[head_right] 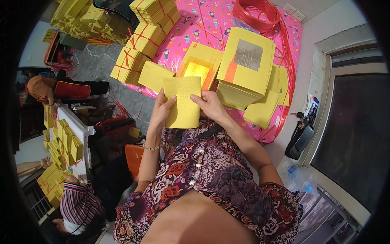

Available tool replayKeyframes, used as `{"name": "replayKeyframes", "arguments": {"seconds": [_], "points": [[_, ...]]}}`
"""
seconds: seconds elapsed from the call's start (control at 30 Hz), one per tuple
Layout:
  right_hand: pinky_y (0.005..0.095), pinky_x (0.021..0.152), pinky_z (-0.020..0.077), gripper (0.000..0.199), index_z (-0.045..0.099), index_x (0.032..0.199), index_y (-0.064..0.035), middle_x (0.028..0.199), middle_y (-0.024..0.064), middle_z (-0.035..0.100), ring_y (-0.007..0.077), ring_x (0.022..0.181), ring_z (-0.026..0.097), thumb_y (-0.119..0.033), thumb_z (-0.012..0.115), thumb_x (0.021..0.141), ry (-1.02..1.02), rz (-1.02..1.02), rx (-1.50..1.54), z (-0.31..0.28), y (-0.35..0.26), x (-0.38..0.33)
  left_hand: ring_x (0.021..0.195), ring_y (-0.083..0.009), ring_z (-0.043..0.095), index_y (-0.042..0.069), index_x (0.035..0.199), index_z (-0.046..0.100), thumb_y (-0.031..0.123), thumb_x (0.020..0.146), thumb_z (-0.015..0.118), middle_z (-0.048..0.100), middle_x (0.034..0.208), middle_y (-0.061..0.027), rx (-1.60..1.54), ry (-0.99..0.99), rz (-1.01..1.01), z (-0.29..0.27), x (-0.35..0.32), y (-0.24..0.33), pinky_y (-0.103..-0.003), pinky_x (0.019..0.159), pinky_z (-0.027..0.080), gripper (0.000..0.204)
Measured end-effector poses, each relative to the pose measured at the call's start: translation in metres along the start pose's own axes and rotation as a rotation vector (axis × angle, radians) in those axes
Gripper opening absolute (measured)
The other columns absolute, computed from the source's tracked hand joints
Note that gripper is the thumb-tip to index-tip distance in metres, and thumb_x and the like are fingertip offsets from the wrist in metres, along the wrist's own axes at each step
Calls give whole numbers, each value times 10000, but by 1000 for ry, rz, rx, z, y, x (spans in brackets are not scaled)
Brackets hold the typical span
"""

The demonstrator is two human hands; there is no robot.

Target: Bundling and tying stacks of yellow paper with plastic string.

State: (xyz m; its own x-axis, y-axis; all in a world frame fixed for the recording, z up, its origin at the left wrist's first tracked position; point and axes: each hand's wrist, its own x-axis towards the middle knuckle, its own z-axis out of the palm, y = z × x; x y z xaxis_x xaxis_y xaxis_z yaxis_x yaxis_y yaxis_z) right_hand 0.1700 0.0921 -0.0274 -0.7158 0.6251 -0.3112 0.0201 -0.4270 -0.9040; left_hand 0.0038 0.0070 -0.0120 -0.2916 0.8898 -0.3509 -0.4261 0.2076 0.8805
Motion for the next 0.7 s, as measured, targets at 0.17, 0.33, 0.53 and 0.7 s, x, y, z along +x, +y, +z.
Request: {"name": "replayKeyframes", "arguments": {"seconds": [0.17, 0.33, 0.53, 0.7], "points": [[235, 708, 505, 279, 616, 1066, 65, 934, 74, 675, 90, 808, 620, -174, 568, 931, 18, -46, 9, 2, -3, -1, 1159, -216, 508, -14, 1339, 346, -33, 897, 443, 506, 1280, -153, 14, 28, 12, 0, 0, -4, -325, 968, 404, 453], [237, 630, 517, 275, 623, 1036, 55, 901, 71, 677, 90, 748, 628, -191, 591, 918, -50, 249, -63, -2, -8, -4, 1124, -212, 531, -14, 1319, 356, -23, 900, 447, 523, 1251, -154, 8, 33, 7, 0, -1, 0, -327, 942, 427, 429], [245, 579, 525, 269, 622, 1036, 44, 863, 71, 677, 96, 705, 634, -191, 609, 907, -60, 145, -77, -8, 10, 4, 1090, -206, 550, -12, 1310, 357, -13, 905, 453, 544, 1219, -152, 20, 44, 12, 2, 1, 3, -325, 917, 447, 417], [243, 581, 522, 267, 625, 1030, 45, 847, 62, 677, 95, 696, 632, -187, 621, 898, -99, 160, -47, -6, 11, 1, 1071, -201, 561, -11, 1299, 369, -11, 905, 457, 555, 1207, -150, 36, 51, 35, 2, 3, 2, -315, 902, 454, 404]]}}
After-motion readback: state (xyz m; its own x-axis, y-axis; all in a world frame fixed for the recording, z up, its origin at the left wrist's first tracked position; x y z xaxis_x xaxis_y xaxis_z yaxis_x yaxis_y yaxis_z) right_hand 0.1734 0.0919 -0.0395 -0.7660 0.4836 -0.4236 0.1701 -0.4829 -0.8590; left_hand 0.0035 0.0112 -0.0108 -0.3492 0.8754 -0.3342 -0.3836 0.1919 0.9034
